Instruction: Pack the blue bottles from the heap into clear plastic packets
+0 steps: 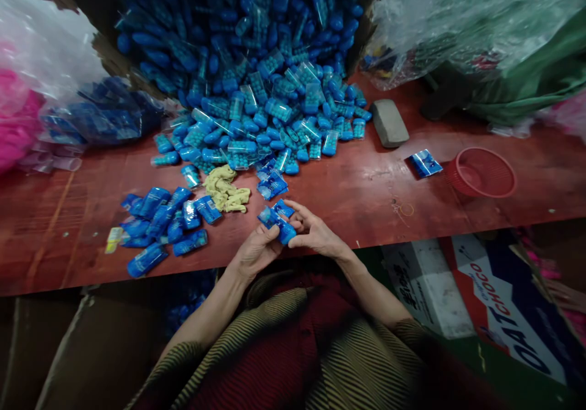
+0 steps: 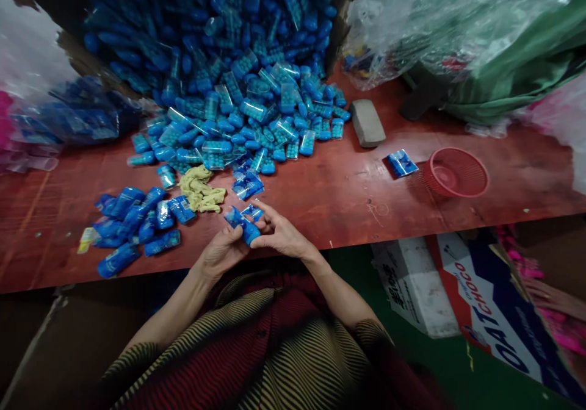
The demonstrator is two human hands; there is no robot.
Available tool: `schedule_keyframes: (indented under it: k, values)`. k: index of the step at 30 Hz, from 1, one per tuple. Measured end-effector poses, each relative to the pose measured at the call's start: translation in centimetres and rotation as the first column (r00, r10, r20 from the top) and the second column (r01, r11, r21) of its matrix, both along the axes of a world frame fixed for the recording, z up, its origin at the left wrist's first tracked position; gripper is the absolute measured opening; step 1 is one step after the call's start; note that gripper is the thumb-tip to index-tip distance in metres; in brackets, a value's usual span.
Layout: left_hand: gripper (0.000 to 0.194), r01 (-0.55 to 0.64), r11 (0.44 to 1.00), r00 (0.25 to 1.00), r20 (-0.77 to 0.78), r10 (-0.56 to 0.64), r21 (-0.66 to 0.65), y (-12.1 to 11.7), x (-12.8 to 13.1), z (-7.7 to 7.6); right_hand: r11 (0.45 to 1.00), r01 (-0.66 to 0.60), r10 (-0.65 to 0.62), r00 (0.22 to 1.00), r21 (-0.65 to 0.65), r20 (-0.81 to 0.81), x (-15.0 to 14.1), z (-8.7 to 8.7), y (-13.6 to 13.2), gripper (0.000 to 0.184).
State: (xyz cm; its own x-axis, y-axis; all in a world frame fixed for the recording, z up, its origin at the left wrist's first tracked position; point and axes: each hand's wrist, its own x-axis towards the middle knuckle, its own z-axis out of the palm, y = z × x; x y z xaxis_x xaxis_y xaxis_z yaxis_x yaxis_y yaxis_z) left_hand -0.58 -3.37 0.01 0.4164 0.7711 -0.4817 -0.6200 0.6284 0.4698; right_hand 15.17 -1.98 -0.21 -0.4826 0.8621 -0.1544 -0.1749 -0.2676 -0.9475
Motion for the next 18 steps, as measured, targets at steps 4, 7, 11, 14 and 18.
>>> schedule_keyframes:
  k: [4,7,11,14,18]
  values:
    - [0.024,-0.017,1.000,1.000,-0.022,0.017,-0.009,-0.04,0.83,0.26,0.997,0.044,-0.051,0.994,0.067,0.100,0.10,0.08,0.04,0.075]
    - [0.026,0.007,1.000,1.000,-0.017,-0.007,0.024,0.00,0.78,0.65,0.998,0.002,-0.007,0.997,0.069,0.074,0.37,-0.08,0.15,0.075]
    - [0.031,0.050,0.997,0.998,0.024,-0.051,0.058,-0.04,0.25,0.60,0.994,-0.088,0.085,0.996,0.064,0.040,0.83,-0.18,0.34,0.078]
    - [0.035,0.064,0.997,0.997,0.031,-0.065,0.050,-0.12,0.13,0.41,0.991,-0.125,0.125,0.992,0.036,-0.003,0.97,0.04,0.45,0.082]
    - [0.032,0.063,0.997,0.997,0.031,-0.064,0.037,-0.47,0.48,0.30,0.988,-0.157,0.156,0.985,-0.002,-0.070,0.90,0.16,0.52,0.084]
